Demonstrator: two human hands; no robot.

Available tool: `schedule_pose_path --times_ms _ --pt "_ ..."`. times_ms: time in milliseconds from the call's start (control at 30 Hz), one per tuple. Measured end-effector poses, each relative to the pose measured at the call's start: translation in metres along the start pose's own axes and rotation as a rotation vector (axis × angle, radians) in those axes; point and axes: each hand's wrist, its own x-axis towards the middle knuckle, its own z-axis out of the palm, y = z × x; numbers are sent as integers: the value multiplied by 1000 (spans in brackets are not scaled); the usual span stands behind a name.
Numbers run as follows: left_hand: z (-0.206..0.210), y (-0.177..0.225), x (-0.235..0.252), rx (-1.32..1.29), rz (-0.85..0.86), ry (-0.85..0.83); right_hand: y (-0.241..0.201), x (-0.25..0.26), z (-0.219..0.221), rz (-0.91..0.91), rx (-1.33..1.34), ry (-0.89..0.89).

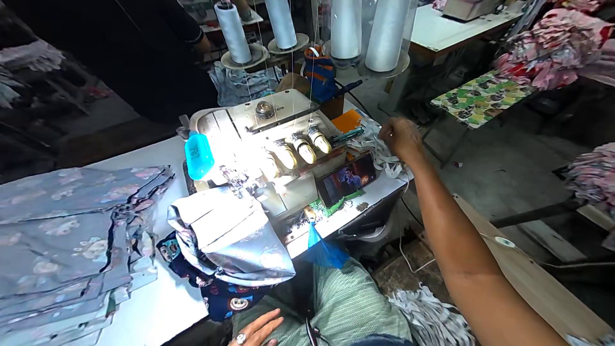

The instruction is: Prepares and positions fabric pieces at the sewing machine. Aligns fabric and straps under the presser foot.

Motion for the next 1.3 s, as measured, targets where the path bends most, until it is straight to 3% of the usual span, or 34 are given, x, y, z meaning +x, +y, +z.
schedule_pose_path --times_ms 100,233,433,533,700,800,967,1167,1300 --pt "3 0 1 -6 20 14 4 -6 -22 -31 200 -9" --pt "7 -2 3 -33 42 15 8 -20 -61 -135 306 115" --pt "9 14 30 -182 137 174 -37 -89 -101 -328 436 217" --pt "13 29 51 -297 171 331 -78 -148 -72 -446 620 82" --pt "20 40 70 -467 130 473 -129 -219 22 -386 1061 -430" --pt "18 30 63 -448 75 540 -144 -238 54 -386 1127 -597" --pt "2 5 42 -287 25 685 -150 -238 65 -242 1358 -875" --pt "-27 1 33 -813 -45 847 -149 -233 64 -185 1450 -881" --pt "-32 5 40 -887 -27 827 -151 -236 71 -312 1265 -724"
